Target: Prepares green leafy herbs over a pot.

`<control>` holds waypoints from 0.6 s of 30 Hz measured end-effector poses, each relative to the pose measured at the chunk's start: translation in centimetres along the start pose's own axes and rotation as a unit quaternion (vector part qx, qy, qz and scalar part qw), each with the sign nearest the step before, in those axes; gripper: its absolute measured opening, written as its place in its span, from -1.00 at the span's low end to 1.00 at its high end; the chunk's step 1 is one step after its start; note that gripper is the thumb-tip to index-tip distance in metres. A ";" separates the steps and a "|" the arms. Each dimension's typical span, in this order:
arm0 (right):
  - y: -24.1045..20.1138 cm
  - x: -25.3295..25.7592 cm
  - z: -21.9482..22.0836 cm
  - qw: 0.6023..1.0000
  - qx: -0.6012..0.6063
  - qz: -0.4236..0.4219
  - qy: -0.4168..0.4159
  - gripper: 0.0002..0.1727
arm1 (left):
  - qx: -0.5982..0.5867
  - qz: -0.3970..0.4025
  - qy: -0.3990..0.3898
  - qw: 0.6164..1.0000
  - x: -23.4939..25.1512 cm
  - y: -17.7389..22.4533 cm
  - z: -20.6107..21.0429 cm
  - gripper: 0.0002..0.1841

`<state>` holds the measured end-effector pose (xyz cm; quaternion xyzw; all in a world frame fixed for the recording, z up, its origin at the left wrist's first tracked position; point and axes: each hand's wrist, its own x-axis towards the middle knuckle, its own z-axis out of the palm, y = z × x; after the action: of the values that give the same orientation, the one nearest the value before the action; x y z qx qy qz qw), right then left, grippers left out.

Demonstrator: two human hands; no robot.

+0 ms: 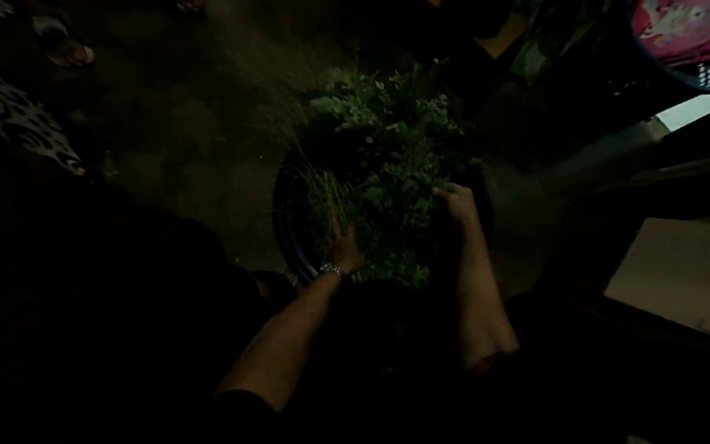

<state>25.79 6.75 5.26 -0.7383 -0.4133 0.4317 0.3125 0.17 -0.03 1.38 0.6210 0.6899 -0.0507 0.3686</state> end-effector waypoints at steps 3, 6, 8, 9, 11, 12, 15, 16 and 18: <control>1.3 0.1 0.9 0.998 0.042 0.021 0.049 -0.62 | -0.012 -0.001 0.005 1.000 -0.3 0.4 -0.1 -0.15; 4.6 0.7 1.3 0.997 -0.051 0.045 0.035 -0.46 | -0.012 0.005 0.022 1.000 -0.6 0.5 -0.1 -0.14; 5.5 -0.1 1.6 0.990 -0.054 0.062 0.115 -0.45 | -0.013 0.005 0.029 0.999 -0.9 0.8 -0.1 -0.14; 5.6 -0.7 1.9 0.981 -0.053 0.066 0.174 -0.46 | -0.012 0.005 0.034 0.999 -1.0 0.9 -0.1 -0.12; 4.8 -2.3 2.4 0.961 -0.049 0.056 0.265 -0.43 | -0.013 0.007 0.051 0.999 -1.2 1.1 -0.1 -0.11; 4.3 -3.2 2.7 0.957 -0.055 0.040 0.281 -0.43 | -0.014 0.010 0.063 0.998 -1.3 1.2 -0.1 -0.09; 4.3 -4.1 4.3 0.969 -0.141 -0.030 0.202 -0.56 | -0.018 0.027 0.111 0.993 -1.4 1.9 -0.1 -0.04; 4.6 -3.6 5.0 0.970 -0.178 -0.037 0.161 -0.59 | -0.021 0.033 0.124 0.992 -1.5 2.2 -0.1 -0.05; 4.9 -2.7 6.6 0.971 -0.216 -0.009 0.100 -0.62 | -0.025 0.055 0.139 0.989 -1.8 2.4 -0.1 -0.07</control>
<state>20.79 2.74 -0.57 -0.8241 -0.4699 0.2535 0.1892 2.21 -0.88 3.43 0.6495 0.7004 0.0731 0.2867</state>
